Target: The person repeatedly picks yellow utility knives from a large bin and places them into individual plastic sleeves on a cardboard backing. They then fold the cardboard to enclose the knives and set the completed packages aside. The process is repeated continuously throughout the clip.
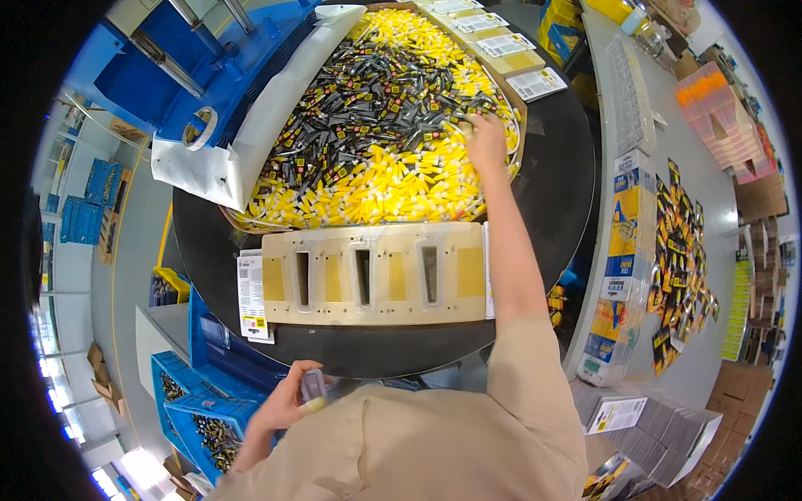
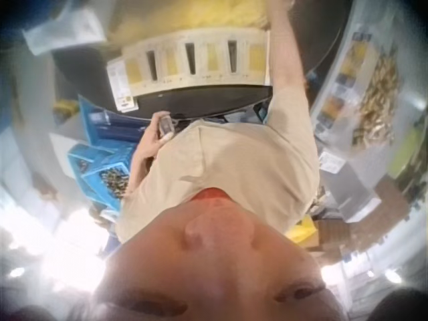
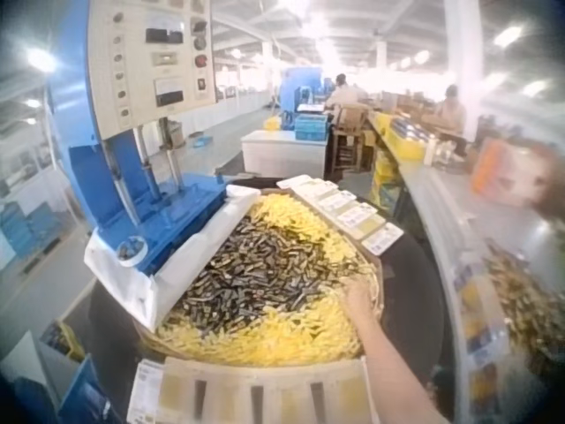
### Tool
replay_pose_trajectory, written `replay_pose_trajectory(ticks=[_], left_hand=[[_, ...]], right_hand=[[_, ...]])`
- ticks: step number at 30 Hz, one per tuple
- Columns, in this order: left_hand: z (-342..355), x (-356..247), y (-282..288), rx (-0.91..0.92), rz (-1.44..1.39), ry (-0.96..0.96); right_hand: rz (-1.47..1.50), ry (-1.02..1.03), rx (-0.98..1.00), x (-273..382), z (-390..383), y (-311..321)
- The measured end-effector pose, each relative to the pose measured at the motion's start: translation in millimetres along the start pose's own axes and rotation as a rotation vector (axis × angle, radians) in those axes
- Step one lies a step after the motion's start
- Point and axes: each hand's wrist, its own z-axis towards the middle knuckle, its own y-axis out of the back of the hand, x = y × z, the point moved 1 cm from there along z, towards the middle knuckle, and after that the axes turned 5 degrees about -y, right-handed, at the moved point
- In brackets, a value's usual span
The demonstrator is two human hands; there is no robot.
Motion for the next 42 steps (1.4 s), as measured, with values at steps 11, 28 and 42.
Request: replay_pose_trajectory(ticks=[11,28,42], left_hand=[[221.8,-109.5,-58.7,-0.12,0.443,-0.438],[189.9,-80.7,3.9,-0.303,0.405,-0.357],[153.9,-38.8,55.7,-0.41,0.389,-0.364]], right_hand=[[0.095,0.24,0.22,59.3,-53.9,78.2],[-0.09,0.472,0.513,117.9,-170.2,79.4],[-0.264,0.45,0.078,137.7,-67.1,-21.7]])
